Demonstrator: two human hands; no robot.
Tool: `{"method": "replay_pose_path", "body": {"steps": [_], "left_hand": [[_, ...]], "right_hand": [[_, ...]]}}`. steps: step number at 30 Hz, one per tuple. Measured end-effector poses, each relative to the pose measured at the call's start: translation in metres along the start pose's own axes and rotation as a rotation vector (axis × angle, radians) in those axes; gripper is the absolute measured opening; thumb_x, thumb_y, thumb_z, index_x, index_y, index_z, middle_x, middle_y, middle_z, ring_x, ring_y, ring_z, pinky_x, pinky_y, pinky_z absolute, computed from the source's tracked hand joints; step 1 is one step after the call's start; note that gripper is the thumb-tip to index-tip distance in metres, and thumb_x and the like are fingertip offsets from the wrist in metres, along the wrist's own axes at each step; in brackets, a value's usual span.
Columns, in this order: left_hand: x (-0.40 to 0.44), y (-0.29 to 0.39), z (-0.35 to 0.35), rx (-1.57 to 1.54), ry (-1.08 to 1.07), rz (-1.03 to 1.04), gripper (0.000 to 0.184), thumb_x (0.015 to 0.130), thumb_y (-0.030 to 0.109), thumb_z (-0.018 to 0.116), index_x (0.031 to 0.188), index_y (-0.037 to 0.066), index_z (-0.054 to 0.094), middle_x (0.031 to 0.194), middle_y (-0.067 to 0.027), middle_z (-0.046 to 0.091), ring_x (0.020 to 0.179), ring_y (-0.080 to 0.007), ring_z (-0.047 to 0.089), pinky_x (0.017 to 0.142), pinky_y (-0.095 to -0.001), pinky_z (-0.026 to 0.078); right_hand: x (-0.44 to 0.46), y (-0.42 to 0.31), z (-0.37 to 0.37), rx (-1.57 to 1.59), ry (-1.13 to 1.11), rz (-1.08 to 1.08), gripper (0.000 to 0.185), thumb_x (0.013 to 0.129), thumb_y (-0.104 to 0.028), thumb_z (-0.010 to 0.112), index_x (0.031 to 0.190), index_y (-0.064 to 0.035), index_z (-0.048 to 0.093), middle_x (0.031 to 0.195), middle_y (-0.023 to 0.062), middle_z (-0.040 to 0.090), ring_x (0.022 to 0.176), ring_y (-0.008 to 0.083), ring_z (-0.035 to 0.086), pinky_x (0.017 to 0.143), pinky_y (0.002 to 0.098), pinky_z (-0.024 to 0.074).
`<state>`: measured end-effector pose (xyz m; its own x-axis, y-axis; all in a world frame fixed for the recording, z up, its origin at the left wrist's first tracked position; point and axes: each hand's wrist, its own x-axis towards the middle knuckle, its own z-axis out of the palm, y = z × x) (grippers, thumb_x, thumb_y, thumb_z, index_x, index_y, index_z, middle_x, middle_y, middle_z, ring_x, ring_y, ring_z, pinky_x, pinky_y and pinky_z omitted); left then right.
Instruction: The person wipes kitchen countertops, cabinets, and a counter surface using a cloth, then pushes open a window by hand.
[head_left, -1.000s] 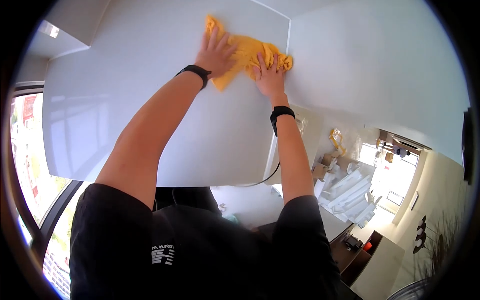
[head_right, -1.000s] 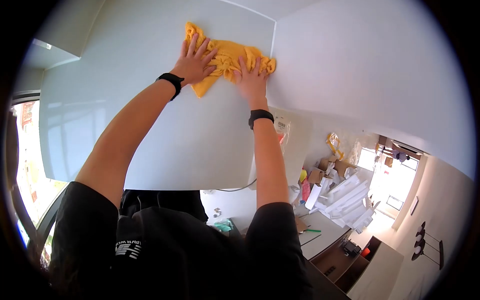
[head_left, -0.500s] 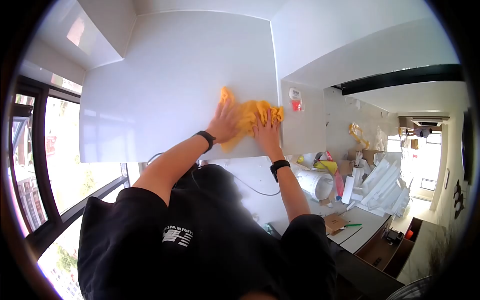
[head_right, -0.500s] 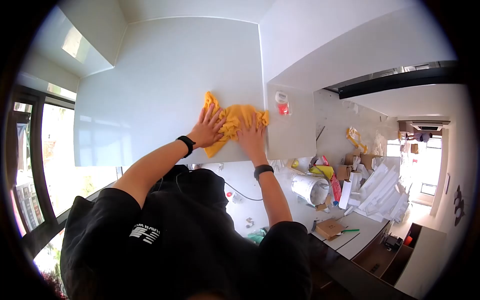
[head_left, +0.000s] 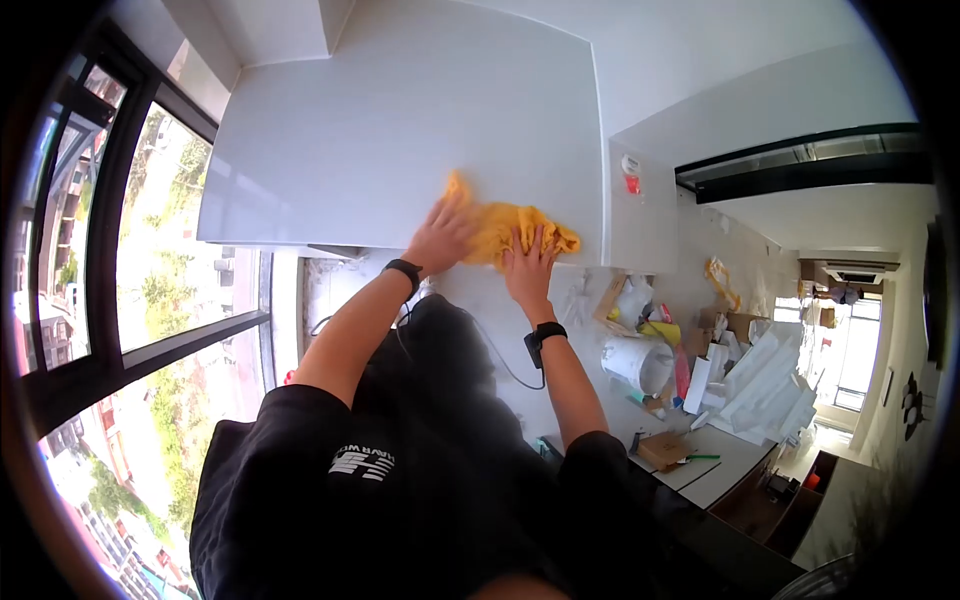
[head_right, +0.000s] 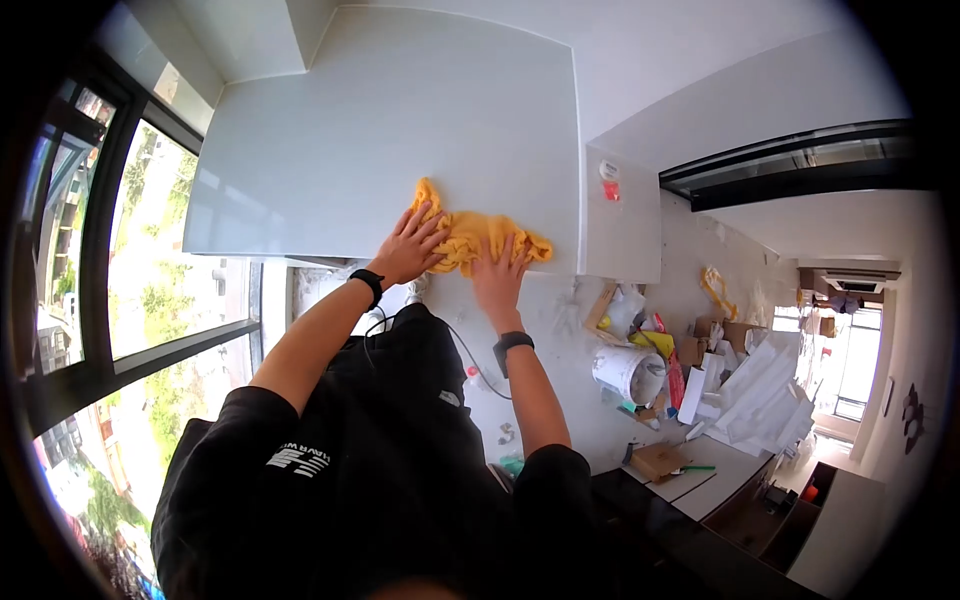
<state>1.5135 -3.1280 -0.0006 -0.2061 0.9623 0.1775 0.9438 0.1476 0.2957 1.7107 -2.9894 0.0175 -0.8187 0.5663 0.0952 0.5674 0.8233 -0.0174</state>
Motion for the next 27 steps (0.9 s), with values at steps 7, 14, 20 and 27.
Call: {"method": "replay_pose_path", "body": {"steps": [7,14,20,27], "left_hand": [[-0.042,-0.029,-0.022,0.018,0.055,-0.165,0.055,0.1,0.046,0.049,0.148,0.019,0.045,0.16,-0.0068,0.032,0.153,-0.0339,0.014,0.122,-0.0521,0.018],[-0.075,-0.051,-0.058,0.086,-0.008,-0.225,0.057,0.1,0.045,0.049,0.15,0.018,0.041,0.161,-0.0101,0.031,0.152,-0.0383,0.014,0.121,-0.0534,0.018],[-0.062,-0.048,-0.047,0.061,-0.131,-0.264,0.065,0.098,0.047,0.051,0.152,0.015,0.037,0.163,-0.0174,0.022,0.151,-0.0493,0.006,0.118,-0.064,0.014],[-0.018,-0.068,-0.04,-0.031,-0.174,-0.282,0.068,0.098,0.047,0.05,0.154,0.013,0.032,0.165,-0.018,0.013,0.15,-0.0508,-0.002,0.117,-0.0677,0.01]], "right_hand": [[0.024,-0.056,0.012,0.044,0.016,-0.126,0.056,0.096,-0.032,0.059,0.149,-0.0219,0.046,0.161,0.0228,0.023,0.144,0.0582,0.015,0.112,0.0706,0.0205],[0.044,-0.077,0.001,0.04,-0.173,-0.222,0.057,0.101,-0.043,0.05,0.154,-0.0276,0.038,0.167,0.0129,0.012,0.149,0.0523,0.005,0.116,0.0664,0.0164],[0.066,-0.064,0.001,0.087,-0.279,-0.215,0.059,0.1,-0.047,0.049,0.155,-0.0382,0.031,0.168,0.0085,0.006,0.15,0.0497,0.001,0.115,0.071,0.0076],[0.113,-0.058,0.001,0.102,-0.267,-0.191,0.058,0.101,-0.047,0.047,0.156,-0.0363,0.031,0.168,0.0089,0.003,0.15,0.0496,-0.002,0.115,0.0707,0.0046]]}}
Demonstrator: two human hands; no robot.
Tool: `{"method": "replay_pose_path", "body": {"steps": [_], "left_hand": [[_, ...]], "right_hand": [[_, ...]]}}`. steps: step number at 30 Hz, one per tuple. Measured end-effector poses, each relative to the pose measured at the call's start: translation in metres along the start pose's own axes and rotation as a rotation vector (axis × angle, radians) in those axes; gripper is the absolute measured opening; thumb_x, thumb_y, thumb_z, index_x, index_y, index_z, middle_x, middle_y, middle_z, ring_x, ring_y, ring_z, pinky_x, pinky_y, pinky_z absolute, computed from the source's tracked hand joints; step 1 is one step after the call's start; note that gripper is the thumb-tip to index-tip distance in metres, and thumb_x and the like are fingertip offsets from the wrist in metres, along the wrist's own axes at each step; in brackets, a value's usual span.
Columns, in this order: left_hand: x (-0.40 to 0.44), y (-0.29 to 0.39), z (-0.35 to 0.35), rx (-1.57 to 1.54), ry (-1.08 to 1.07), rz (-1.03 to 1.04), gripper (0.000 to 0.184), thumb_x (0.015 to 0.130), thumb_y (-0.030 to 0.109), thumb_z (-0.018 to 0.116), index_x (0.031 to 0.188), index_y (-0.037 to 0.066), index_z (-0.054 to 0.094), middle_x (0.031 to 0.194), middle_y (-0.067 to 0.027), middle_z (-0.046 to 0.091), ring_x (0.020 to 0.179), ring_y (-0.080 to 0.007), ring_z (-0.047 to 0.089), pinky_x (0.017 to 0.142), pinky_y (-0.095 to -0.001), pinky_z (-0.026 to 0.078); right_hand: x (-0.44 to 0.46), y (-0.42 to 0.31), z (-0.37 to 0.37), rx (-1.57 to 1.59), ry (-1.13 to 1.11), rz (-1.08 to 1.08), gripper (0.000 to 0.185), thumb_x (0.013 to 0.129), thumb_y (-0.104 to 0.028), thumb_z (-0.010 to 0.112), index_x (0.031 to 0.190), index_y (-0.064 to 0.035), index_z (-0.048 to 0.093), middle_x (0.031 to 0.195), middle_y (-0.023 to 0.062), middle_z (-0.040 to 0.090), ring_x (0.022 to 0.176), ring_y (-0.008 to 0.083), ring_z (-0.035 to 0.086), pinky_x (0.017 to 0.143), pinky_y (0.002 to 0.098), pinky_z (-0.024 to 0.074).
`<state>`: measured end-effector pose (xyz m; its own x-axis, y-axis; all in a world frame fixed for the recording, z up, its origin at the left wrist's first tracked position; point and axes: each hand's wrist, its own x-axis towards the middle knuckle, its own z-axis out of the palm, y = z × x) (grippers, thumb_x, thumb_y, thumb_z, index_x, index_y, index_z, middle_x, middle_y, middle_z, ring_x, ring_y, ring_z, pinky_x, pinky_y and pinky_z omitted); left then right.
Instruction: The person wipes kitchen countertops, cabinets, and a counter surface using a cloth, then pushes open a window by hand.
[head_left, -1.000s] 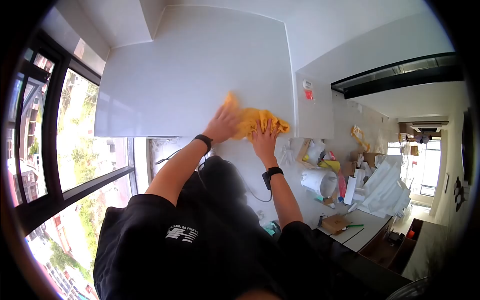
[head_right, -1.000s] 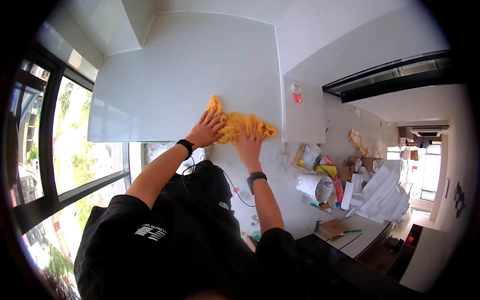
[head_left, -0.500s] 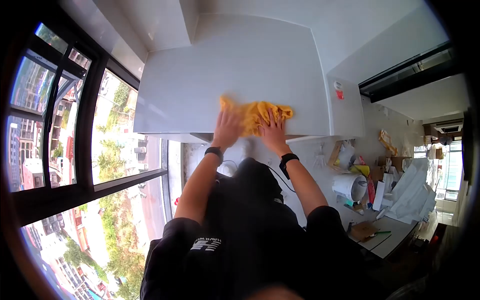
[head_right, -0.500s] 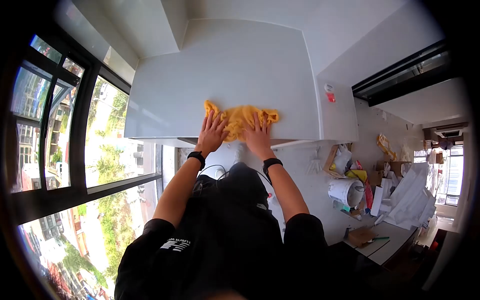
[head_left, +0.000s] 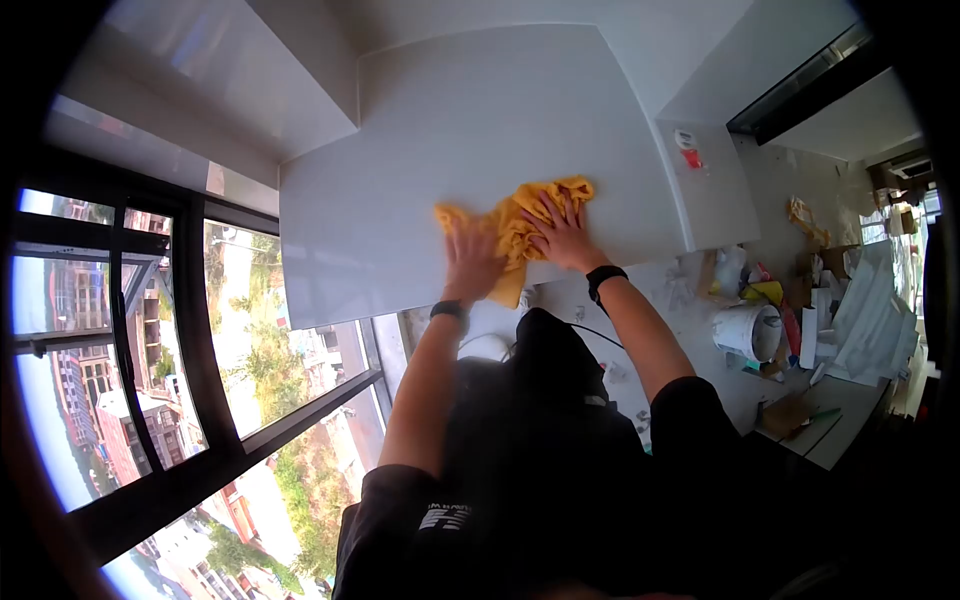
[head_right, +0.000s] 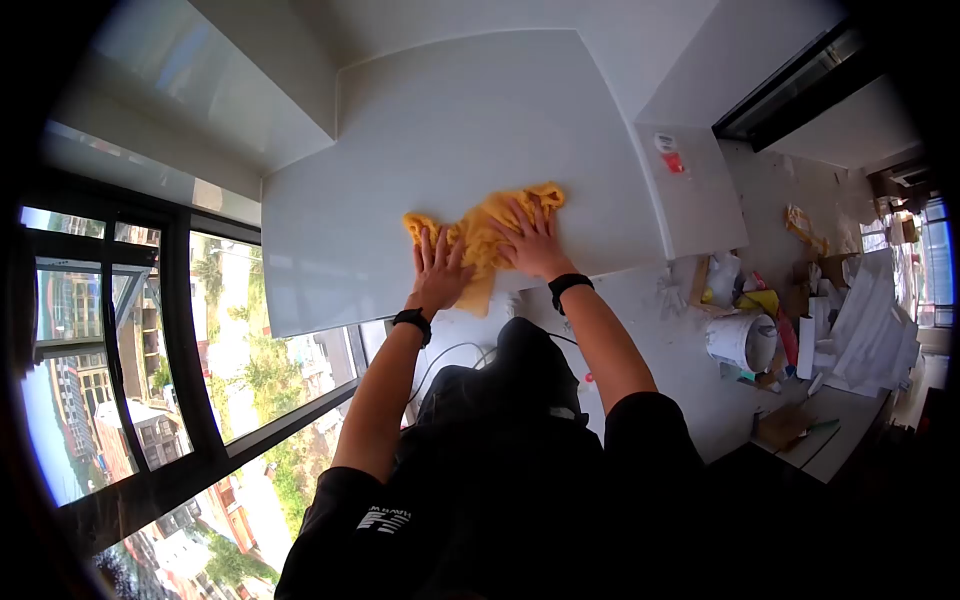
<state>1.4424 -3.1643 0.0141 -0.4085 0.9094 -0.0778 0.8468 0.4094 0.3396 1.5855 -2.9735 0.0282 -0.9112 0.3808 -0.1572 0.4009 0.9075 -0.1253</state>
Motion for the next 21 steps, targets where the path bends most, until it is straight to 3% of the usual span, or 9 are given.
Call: {"method": "replay_pose_path", "body": {"steps": [3,6,9,12,18,21], "left_hand": [[0.024,-0.001,-0.014,0.039,-0.097,-0.025,0.068,0.099,0.048,0.048,0.155,0.014,0.031,0.165,-0.0166,0.011,0.151,-0.0495,-0.004,0.118,-0.0669,0.009],[0.055,-0.016,-0.006,0.115,-0.079,-0.013,0.067,0.1,0.049,0.045,0.156,0.015,0.029,0.166,-0.0153,0.009,0.151,-0.0481,-0.005,0.119,-0.0654,0.008],[0.09,-0.023,-0.016,0.129,-0.118,-0.035,0.066,0.102,0.049,0.042,0.157,0.016,0.026,0.167,-0.0147,0.007,0.152,-0.0468,-0.005,0.12,-0.0635,0.007],[0.123,-0.036,-0.019,0.145,-0.089,-0.012,0.065,0.103,0.049,0.04,0.158,0.016,0.025,0.167,-0.014,0.005,0.152,-0.0461,-0.007,0.12,-0.0627,0.006],[0.186,-0.057,-0.039,0.208,-0.169,0.004,0.065,0.103,0.047,0.039,0.158,0.016,0.024,0.167,-0.0136,0.004,0.151,-0.0468,-0.006,0.119,-0.0637,0.008],[0.218,-0.068,-0.044,0.279,-0.175,-0.001,0.065,0.103,0.047,0.037,0.159,0.016,0.023,0.167,-0.0129,0.003,0.151,-0.0467,-0.008,0.12,-0.0633,0.008]], "right_hand": [[0.024,0.004,-0.007,0.005,-0.096,0.075,0.057,0.101,-0.049,0.045,0.156,-0.0419,0.028,0.168,0.0046,0.003,0.152,0.0443,-0.006,0.118,0.0668,0.0018],[0.044,0.006,-0.008,0.048,-0.037,0.098,0.056,0.101,-0.048,0.044,0.155,-0.0381,0.032,0.168,0.0048,0.003,0.152,0.0433,-0.009,0.119,0.0658,-0.0004],[0.065,0.007,-0.021,0.048,-0.109,0.12,0.051,0.103,-0.045,0.041,0.149,-0.021,0.045,0.168,0.0097,0.0,0.151,0.0471,-0.01,0.117,0.0689,0.0025],[0.091,0.009,-0.035,0.041,-0.223,0.158,0.05,0.105,-0.043,0.036,0.146,-0.0163,0.047,0.168,0.0098,-0.004,0.15,0.0469,-0.013,0.118,0.0683,0.0017],[0.151,0.024,-0.045,0.047,-0.177,0.157,0.048,0.105,-0.04,0.035,0.144,-0.016,0.049,0.168,0.0082,-0.007,0.15,0.047,-0.014,0.118,0.0684,0.001],[0.184,0.033,-0.05,0.008,-0.104,0.163,0.05,0.101,-0.042,0.046,0.147,-0.0233,0.048,0.168,0.0079,0.002,0.151,0.0464,-0.008,0.118,0.0681,0.0023]]}}
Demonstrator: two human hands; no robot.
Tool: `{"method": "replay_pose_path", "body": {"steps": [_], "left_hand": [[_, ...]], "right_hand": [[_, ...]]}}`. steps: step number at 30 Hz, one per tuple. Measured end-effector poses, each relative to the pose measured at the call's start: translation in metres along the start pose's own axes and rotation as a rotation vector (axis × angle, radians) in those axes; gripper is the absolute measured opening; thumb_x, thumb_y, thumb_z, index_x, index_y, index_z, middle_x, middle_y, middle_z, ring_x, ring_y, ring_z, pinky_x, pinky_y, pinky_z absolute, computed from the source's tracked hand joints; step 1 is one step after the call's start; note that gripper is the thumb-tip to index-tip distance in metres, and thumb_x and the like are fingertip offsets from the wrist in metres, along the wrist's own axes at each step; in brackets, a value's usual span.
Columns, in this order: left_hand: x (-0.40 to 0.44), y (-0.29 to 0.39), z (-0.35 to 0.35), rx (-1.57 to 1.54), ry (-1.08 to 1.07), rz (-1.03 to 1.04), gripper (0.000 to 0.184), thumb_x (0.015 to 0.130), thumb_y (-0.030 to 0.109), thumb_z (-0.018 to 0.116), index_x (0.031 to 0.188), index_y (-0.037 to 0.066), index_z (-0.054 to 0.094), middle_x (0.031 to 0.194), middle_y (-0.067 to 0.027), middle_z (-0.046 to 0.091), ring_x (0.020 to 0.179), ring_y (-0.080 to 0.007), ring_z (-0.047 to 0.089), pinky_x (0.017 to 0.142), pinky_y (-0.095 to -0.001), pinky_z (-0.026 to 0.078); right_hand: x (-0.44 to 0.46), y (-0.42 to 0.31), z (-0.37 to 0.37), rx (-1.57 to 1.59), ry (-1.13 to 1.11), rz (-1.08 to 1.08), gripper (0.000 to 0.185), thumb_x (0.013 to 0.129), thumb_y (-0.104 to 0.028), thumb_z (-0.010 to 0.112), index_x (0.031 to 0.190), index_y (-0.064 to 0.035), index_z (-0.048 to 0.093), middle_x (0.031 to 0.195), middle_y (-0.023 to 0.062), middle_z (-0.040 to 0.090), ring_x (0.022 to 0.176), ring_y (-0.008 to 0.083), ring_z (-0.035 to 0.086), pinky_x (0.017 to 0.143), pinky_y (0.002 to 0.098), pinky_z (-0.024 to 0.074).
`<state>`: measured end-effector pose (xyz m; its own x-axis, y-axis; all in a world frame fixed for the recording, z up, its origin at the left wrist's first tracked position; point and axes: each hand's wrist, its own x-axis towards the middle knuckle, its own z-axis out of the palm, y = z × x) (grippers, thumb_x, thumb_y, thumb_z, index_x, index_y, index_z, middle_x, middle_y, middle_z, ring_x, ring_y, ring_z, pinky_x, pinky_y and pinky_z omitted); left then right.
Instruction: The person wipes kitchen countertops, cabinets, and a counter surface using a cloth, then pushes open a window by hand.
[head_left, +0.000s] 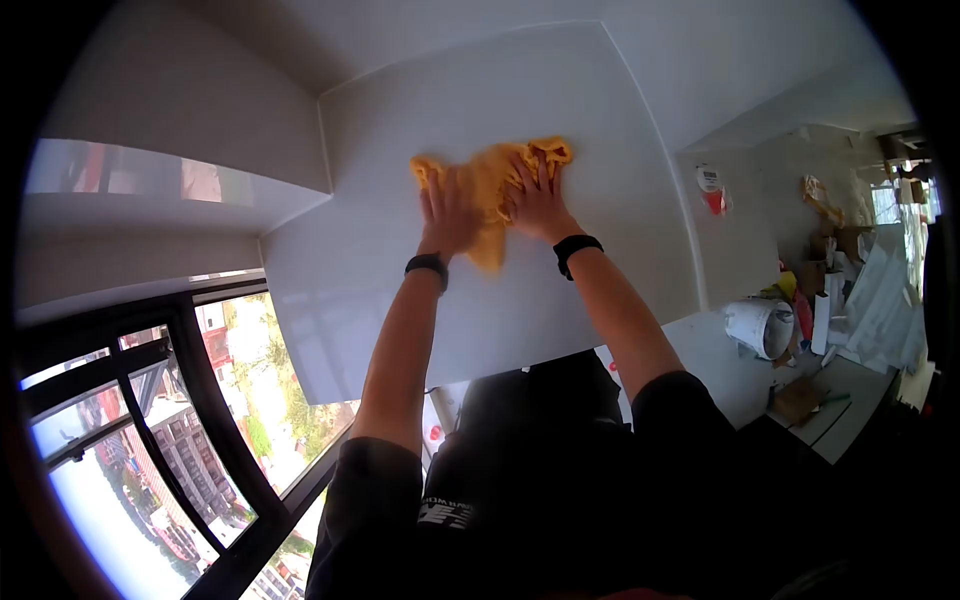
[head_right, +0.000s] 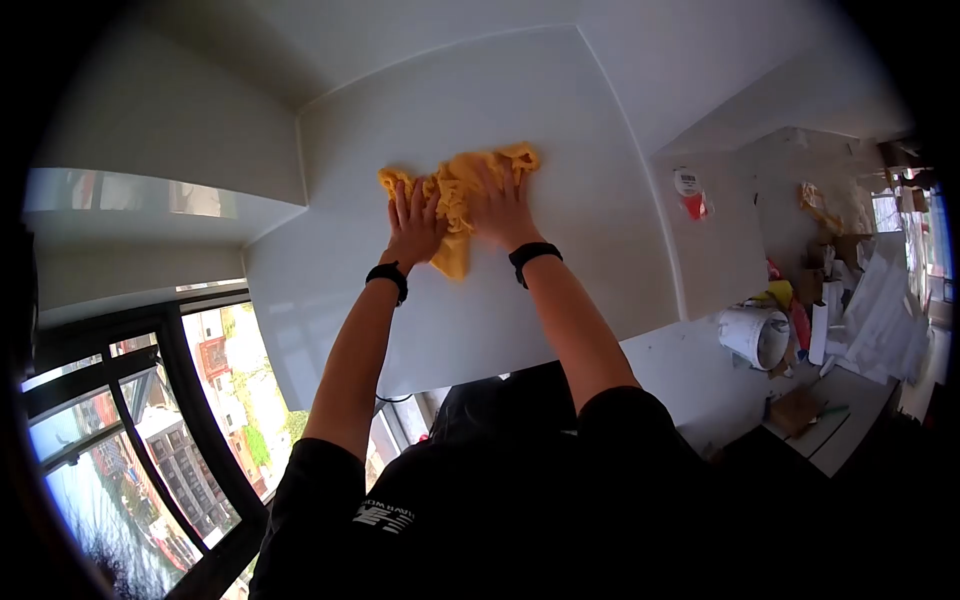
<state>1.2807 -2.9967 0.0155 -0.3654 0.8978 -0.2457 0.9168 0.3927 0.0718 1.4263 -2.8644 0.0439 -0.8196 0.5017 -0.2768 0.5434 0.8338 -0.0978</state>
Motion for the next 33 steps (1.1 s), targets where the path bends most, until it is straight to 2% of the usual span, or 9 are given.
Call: {"method": "replay_pose_path", "body": {"steps": [3,7,10,15,20,26,28,30,33], "left_hand": [[0.029,-0.013,-0.007,0.003,-0.02,-0.028,0.064,0.104,0.048,0.036,0.159,0.017,0.022,0.167,-0.0114,0.002,0.151,-0.0458,-0.009,0.12,-0.0627,0.007],[0.061,-0.032,-0.019,-0.056,-0.028,-0.066,0.064,0.103,0.048,0.035,0.159,0.019,0.023,0.168,-0.0096,0.003,0.152,-0.044,-0.009,0.12,-0.0615,0.006],[0.077,-0.042,-0.022,-0.069,-0.01,-0.092,0.063,0.102,0.046,0.037,0.158,0.02,0.023,0.167,-0.0097,0.006,0.152,-0.0438,-0.007,0.12,-0.0607,0.007],[0.093,-0.056,-0.017,-0.128,0.069,-0.109,0.059,0.102,0.042,0.038,0.157,0.026,0.023,0.167,-0.0087,0.007,0.152,-0.0429,-0.006,0.121,-0.0593,0.007],[0.11,-0.068,-0.005,-0.068,0.099,-0.125,0.059,0.102,0.042,0.04,0.157,0.03,0.023,0.167,-0.0074,0.007,0.153,-0.0415,-0.005,0.121,-0.0583,0.007],[0.121,-0.072,0.008,-0.035,0.107,-0.122,0.06,0.103,0.04,0.04,0.159,0.031,0.018,0.168,-0.007,0.005,0.153,-0.0407,-0.004,0.12,-0.0592,0.008],[0.119,-0.067,0.001,-0.068,0.1,-0.146,0.06,0.103,0.041,0.04,0.159,0.029,0.02,0.168,-0.0083,0.006,0.153,-0.0422,-0.005,0.12,-0.059,0.007],[0.119,-0.059,-0.001,-0.075,0.108,-0.175,0.061,0.103,0.042,0.039,0.159,0.027,0.02,0.167,-0.0107,0.006,0.152,-0.0446,-0.006,0.121,-0.0593,0.006],[0.103,-0.041,0.006,-0.098,0.129,-0.202,0.064,0.103,0.042,0.038,0.16,0.021,0.018,0.167,-0.0161,0.005,0.15,-0.0495,-0.006,0.12,-0.0609,0.006]], "right_hand": [[0.037,0.006,-0.007,0.002,-0.024,0.002,0.049,0.1,-0.044,0.048,0.144,-0.024,0.052,0.168,0.0077,0.004,0.151,0.0472,-0.004,0.118,0.0682,0.0026],[0.073,0.015,-0.002,0.039,0.142,-0.061,0.045,0.099,-0.043,0.05,0.137,-0.0221,0.058,0.167,0.0082,0.011,0.151,0.0473,-0.003,0.117,0.0697,0.0023],[0.096,0.014,-0.018,0.01,0.044,-0.058,0.045,0.099,-0.043,0.05,0.138,-0.0226,0.057,0.167,0.0081,0.012,0.151,0.0475,-0.003,0.116,0.0707,0.0016],[0.119,0.022,0.002,0.048,0.187,-0.132,0.046,0.102,-0.045,0.043,0.137,-0.0207,0.059,0.167,0.0095,0.013,0.151,0.0487,-0.004,0.116,0.0713,0.0009],[0.074,0.039,-0.008,-0.071,0.153,-0.246,0.049,0.103,-0.045,0.044,0.146,-0.0218,0.05,0.166,0.0103,0.015,0.151,0.0476,0.008,0.118,0.0682,0.0083],[-0.057,0.089,-0.006,0.336,0.185,-0.363,0.059,0.099,-0.033,0.058,0.153,-0.0189,0.037,0.165,0.0115,0.019,0.151,0.0416,0.017,0.118,0.0651,0.0143],[-0.113,0.11,-0.048,0.134,0.246,-0.079,0.067,0.095,-0.027,0.063,0.154,-0.0154,0.033,0.163,0.0128,0.022,0.149,0.0419,0.02,0.117,0.0636,0.0175],[-0.144,0.161,-0.044,0.192,0.494,0.203,0.068,0.092,-0.025,0.065,0.152,-0.0131,0.035,0.161,0.0163,0.025,0.149,0.0418,0.022,0.117,0.0612,0.0205],[-0.174,0.243,-0.014,0.214,0.672,0.519,0.073,0.09,-0.033,0.069,0.151,-0.0121,0.036,0.157,0.0232,0.029,0.145,0.0464,0.027,0.117,0.0585,0.0239]]}}
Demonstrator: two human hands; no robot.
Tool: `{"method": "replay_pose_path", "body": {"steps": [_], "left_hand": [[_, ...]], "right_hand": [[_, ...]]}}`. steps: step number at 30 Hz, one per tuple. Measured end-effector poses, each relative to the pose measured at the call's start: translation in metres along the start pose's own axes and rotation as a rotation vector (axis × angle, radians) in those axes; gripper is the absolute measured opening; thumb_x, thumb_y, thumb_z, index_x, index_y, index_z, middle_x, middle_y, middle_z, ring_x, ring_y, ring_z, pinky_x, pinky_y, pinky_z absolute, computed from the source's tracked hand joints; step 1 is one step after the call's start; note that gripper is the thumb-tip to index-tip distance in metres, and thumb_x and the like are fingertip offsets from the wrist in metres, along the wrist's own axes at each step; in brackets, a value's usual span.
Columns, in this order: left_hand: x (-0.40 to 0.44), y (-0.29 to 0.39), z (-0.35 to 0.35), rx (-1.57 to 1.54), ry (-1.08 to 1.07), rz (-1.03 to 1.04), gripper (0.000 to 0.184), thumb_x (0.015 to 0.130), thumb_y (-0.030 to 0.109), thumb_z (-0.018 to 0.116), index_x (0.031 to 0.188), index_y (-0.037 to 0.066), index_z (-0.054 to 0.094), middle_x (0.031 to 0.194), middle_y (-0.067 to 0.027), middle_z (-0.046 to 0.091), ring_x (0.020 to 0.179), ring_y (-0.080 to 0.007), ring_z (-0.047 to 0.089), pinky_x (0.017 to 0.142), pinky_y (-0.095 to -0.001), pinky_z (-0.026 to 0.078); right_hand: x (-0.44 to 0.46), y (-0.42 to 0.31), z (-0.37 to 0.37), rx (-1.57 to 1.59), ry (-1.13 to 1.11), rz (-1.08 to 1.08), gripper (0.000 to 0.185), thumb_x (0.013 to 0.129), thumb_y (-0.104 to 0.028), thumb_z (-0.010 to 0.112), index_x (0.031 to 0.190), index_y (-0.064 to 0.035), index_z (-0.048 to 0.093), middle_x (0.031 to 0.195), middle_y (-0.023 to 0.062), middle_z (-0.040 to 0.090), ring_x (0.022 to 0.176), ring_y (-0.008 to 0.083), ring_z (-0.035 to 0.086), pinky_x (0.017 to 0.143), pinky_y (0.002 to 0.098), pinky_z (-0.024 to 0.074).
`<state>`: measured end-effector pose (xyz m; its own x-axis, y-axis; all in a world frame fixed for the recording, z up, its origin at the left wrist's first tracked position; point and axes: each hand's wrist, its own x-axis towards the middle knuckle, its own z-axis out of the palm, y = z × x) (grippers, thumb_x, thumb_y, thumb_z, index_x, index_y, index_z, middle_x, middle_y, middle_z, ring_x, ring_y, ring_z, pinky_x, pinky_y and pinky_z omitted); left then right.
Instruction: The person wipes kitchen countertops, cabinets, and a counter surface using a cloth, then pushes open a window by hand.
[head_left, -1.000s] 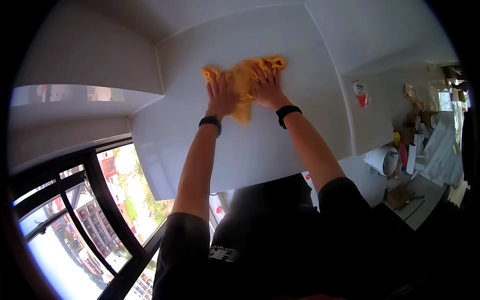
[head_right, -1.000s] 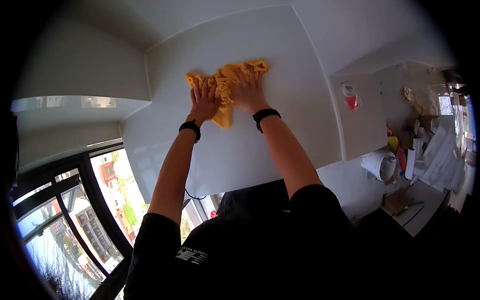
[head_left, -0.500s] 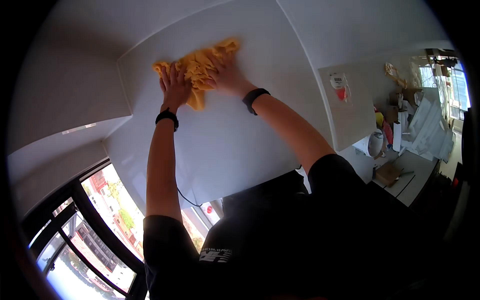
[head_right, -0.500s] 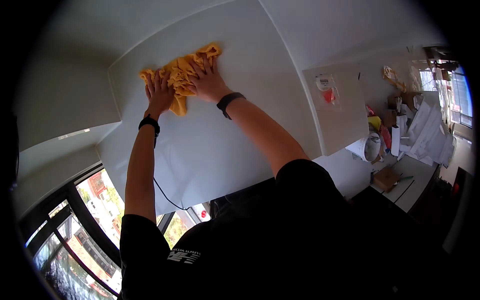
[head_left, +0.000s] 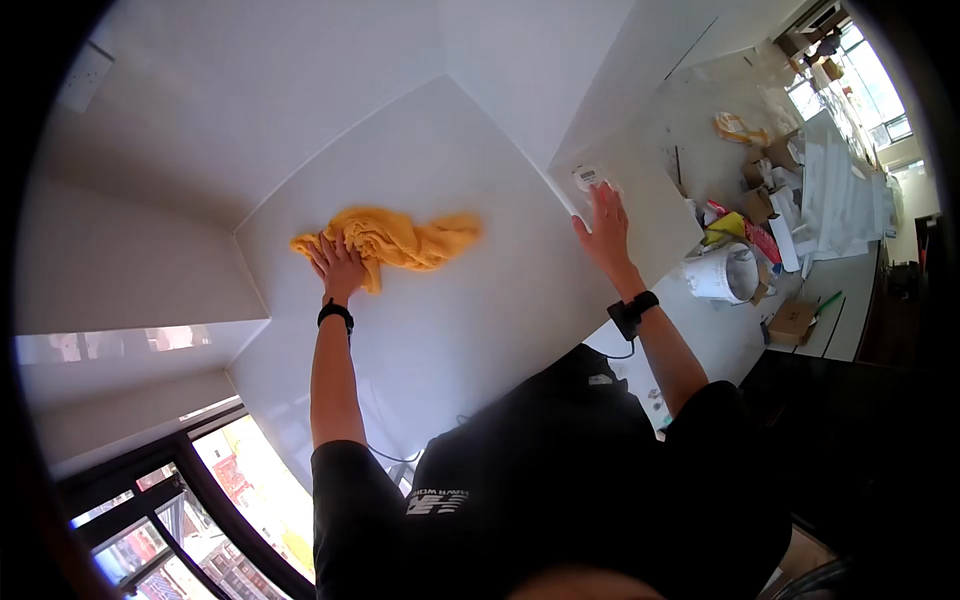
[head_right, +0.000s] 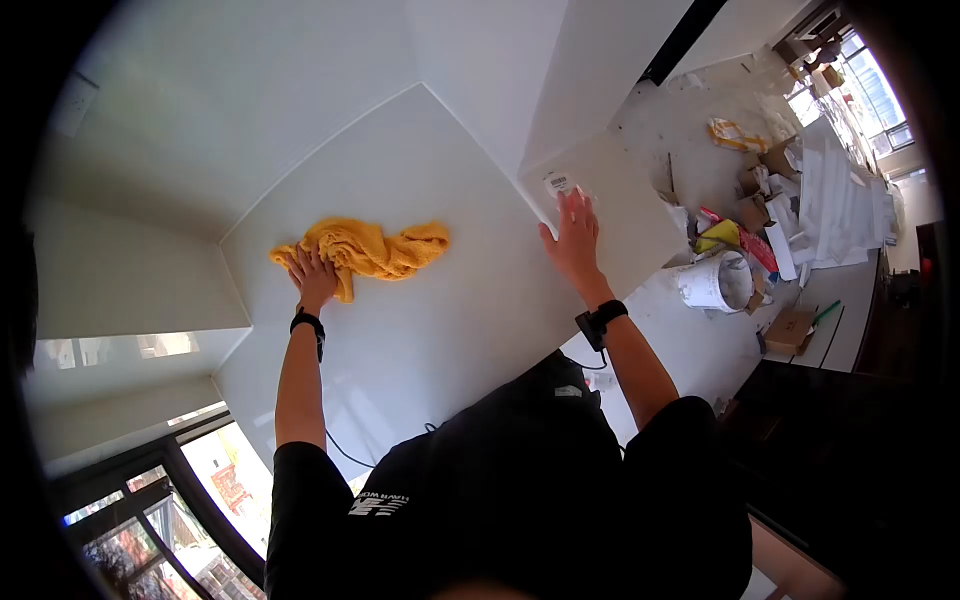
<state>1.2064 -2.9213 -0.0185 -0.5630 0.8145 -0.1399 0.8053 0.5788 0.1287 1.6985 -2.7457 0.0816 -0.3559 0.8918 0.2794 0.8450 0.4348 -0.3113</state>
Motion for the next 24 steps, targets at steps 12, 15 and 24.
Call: {"method": "replay_pose_path", "body": {"steps": [12,15,24], "left_hand": [[-0.184,0.03,-0.005,-0.085,0.125,0.324,0.06,0.102,0.034,0.046,0.151,0.002,0.035,0.162,-0.0221,0.021,0.15,-0.0483,0.007,0.12,-0.0606,0.013],[-0.235,0.03,-0.005,-0.13,0.141,0.271,0.057,0.1,0.032,0.051,0.148,0.004,0.042,0.16,-0.0199,0.028,0.15,-0.0463,0.012,0.119,-0.0601,0.016],[-0.317,0.016,-0.011,-0.206,0.116,0.047,0.054,0.1,0.029,0.054,0.149,0.009,0.043,0.159,-0.018,0.031,0.151,-0.0427,0.014,0.121,-0.0554,0.016]], "right_hand": [[0.027,0.016,0.012,-0.181,-0.093,0.095,0.076,0.083,-0.031,0.075,0.15,-0.0153,0.04,0.152,0.0227,0.038,0.138,0.0446,0.038,0.115,0.0539,0.0309],[0.02,0.027,0.022,-0.184,-0.052,-0.026,0.066,0.083,-0.018,0.073,0.144,-0.0151,0.048,0.15,0.0179,0.042,0.134,0.0399,0.044,0.112,0.052,0.0351],[-0.04,-0.001,0.01,0.269,-0.257,-0.388,0.04,0.083,0.0,0.064,0.122,-0.0102,0.065,0.133,0.0094,0.061,0.128,0.0298,0.052,0.109,0.0444,0.0405]]}}
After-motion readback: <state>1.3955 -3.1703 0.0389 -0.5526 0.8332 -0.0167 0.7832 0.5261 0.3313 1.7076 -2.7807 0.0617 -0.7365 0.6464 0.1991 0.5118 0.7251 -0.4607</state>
